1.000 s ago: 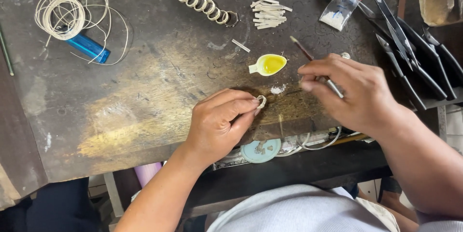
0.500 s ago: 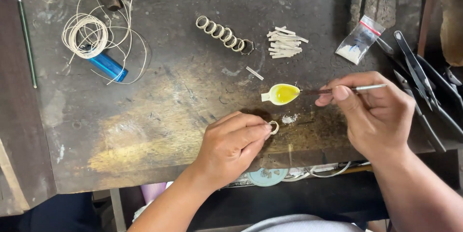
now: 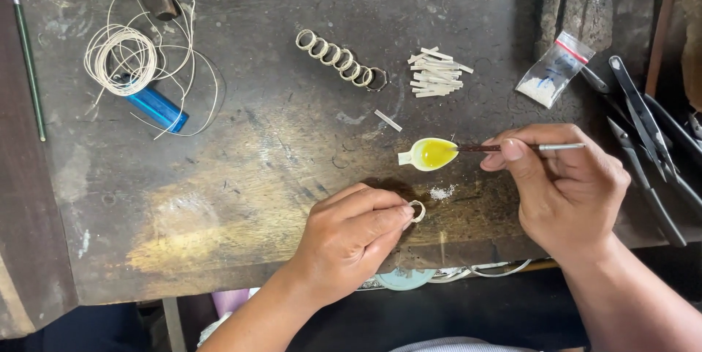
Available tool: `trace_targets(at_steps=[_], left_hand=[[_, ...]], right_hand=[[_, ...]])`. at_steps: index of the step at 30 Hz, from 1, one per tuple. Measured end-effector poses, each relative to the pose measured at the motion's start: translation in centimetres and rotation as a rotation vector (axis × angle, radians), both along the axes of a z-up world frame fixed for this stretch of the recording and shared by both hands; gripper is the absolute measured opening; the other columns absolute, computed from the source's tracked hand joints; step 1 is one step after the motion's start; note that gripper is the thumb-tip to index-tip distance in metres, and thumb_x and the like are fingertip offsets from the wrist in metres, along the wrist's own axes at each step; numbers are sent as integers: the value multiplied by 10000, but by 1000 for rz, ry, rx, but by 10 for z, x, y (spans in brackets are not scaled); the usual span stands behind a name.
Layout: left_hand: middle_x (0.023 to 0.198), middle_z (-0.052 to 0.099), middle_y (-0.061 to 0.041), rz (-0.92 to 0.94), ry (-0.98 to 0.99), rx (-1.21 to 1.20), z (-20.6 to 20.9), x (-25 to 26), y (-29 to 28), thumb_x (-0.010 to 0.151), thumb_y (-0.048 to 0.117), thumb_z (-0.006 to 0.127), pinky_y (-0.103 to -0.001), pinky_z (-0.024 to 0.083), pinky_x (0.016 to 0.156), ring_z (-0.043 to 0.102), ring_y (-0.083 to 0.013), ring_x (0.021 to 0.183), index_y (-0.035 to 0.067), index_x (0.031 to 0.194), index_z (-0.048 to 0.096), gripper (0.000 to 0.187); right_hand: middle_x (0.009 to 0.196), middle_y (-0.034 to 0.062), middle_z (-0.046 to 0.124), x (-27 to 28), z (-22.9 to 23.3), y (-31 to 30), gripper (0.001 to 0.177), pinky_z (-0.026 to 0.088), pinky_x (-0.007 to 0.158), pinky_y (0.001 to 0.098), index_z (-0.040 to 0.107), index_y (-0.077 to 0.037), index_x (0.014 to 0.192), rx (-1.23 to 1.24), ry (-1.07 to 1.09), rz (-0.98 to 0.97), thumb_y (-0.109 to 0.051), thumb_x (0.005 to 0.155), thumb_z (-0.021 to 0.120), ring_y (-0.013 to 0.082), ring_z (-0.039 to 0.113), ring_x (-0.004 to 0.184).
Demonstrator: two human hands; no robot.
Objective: Applying a white paste or powder to a small jewelry component using a fine-tipped applicator tool.
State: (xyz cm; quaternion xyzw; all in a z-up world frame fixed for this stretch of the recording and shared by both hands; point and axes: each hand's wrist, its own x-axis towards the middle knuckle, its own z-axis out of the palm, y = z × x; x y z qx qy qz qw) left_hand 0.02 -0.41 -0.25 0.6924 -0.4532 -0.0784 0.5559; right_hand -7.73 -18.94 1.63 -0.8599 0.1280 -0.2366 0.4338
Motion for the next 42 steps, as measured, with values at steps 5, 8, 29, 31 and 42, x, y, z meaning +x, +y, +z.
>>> trace_targets(at_steps=[5,8,29,31,42], left_hand=[[828,603,-89,3,-6,4,0,0,0,781,-47,639,-292,482,589,561,-222,641,42,860,582,132],[827,611,-92,10,-29,20,0,0,0,771,-43,651,-287,497,599,578,-219,648,33,844,594,120],[858,615,-90,30,-143,37,-7,-4,2,762,-106,632,-307,507,659,604,-223,721,33,865,599,176],[872,618,-89,33,-129,52,-8,-4,2,758,-101,635,-309,505,662,607,-229,727,38,866,605,179],[868,615,-98,23,-126,34,-7,-4,1,761,-114,637,-307,509,656,610,-234,724,29,874,600,186]], right_hand=[[697,154,604,-1,-1,0,67,478,596,234,503,84,846,6,-16,-6,41,894,520,190,628,630],[713,192,597,0,0,0,62,514,624,270,483,109,858,46,-35,0,66,901,491,220,631,645],[769,203,593,-18,-9,6,115,583,462,301,519,47,836,931,7,127,-66,835,536,261,606,487],[761,212,588,-18,-10,7,118,575,466,310,515,44,821,921,22,106,-70,827,543,263,595,484],[741,232,576,-15,-9,11,144,550,458,293,499,91,812,821,45,108,-50,835,519,273,588,472]])
